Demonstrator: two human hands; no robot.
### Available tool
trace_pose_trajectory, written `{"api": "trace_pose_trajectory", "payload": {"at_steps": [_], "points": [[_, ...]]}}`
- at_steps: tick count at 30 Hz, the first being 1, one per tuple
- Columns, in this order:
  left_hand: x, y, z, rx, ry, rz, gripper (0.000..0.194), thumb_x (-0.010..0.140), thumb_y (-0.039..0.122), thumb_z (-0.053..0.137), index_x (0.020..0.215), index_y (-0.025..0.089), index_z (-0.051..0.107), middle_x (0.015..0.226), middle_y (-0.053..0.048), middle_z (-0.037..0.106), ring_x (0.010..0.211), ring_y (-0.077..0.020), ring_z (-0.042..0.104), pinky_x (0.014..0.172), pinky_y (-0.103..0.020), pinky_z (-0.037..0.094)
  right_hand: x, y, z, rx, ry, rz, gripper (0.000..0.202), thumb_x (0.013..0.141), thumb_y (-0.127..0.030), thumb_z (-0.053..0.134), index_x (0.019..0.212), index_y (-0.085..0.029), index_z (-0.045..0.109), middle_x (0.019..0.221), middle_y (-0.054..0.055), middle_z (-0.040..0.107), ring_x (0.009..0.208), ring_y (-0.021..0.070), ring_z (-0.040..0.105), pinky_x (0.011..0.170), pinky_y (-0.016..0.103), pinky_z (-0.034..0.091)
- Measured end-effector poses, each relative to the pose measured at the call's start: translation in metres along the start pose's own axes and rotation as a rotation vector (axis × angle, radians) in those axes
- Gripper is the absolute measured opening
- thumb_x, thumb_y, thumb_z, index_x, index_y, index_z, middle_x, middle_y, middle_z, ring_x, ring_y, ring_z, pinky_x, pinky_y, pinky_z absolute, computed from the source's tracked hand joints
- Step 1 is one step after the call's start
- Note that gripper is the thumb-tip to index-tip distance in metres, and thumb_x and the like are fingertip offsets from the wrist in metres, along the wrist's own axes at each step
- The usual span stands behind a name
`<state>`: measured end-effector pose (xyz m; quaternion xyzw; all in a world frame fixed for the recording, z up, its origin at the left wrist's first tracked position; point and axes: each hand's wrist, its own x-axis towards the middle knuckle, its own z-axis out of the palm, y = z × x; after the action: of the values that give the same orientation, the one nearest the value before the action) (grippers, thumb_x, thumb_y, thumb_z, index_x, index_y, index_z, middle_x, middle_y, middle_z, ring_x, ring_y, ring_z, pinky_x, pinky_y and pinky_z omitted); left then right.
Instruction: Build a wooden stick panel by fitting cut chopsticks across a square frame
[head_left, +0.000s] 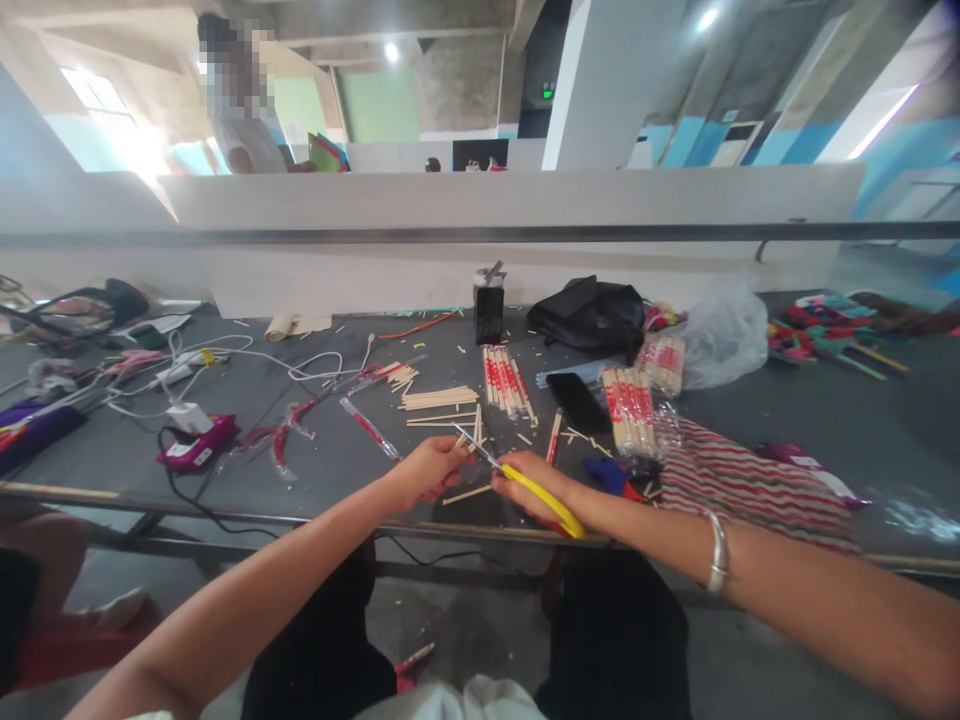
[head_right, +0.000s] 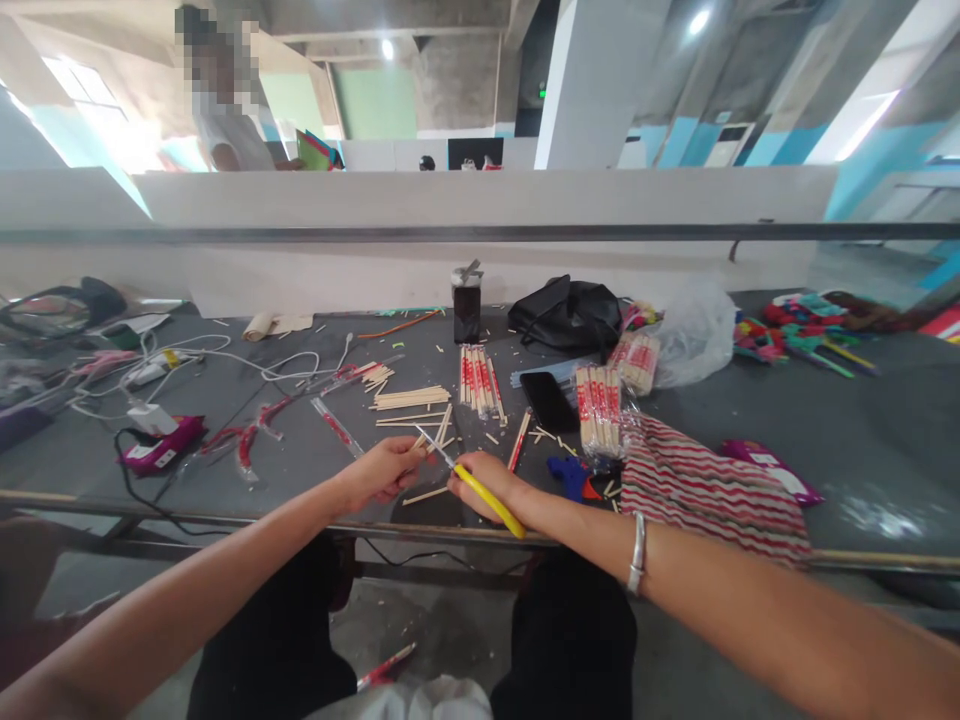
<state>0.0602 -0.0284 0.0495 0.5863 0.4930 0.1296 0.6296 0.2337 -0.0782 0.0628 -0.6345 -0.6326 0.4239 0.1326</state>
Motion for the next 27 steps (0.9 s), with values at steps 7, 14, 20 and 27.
{"api": "trace_pose_trajectory", "payload": {"at_steps": [7,14,20,27], "points": [[-0.006,0.003,0.013,0.098,0.092,0.089,0.032,0.086,0.051,0.047,0.079,0.019,0.049,0.045,0.009,0.034,0.035,-0.0055,0.026,0.035,-0.017,0.020,0.006,0.000,-0.006,0.043,-0.120,0.115,0.015,0.089,-0.028,0.046,0.077,-0.020,0.048,0.047,-0.006,0.049,0.035,0.0081,0.048,0.038,0.017,0.040],[-0.005,0.007,0.017,0.118,0.104,0.099,0.029,0.087,0.046,0.047,0.076,0.019,0.048,0.046,0.009,0.034,0.035,-0.0052,0.027,0.034,-0.017,0.021,0.006,-0.008,-0.012,-0.012,-0.125,0.104,0.024,0.089,-0.023,0.042,0.065,-0.019,0.044,0.043,-0.006,0.045,0.031,0.0075,0.042,0.037,0.020,0.039],[-0.002,0.001,0.013,0.062,0.116,0.037,0.029,0.087,0.046,0.048,0.080,0.018,0.051,0.046,0.009,0.035,0.034,-0.0044,0.026,0.036,-0.017,0.020,0.007,-0.002,-0.005,-0.118,0.010,-0.024,0.020,0.081,-0.015,0.049,0.061,-0.019,0.046,0.045,-0.007,0.041,0.043,0.0091,0.044,0.047,0.021,0.036],[0.006,-0.001,-0.003,0.042,0.053,0.051,0.036,0.082,0.051,0.052,0.085,0.016,0.058,0.046,0.008,0.039,0.033,-0.0036,0.023,0.035,-0.018,0.015,0.012,0.010,-0.002,-0.205,0.109,-0.167,0.015,0.078,-0.013,0.051,0.064,-0.017,0.055,0.066,0.001,0.059,0.068,0.0150,0.055,0.062,0.023,0.038]]}}
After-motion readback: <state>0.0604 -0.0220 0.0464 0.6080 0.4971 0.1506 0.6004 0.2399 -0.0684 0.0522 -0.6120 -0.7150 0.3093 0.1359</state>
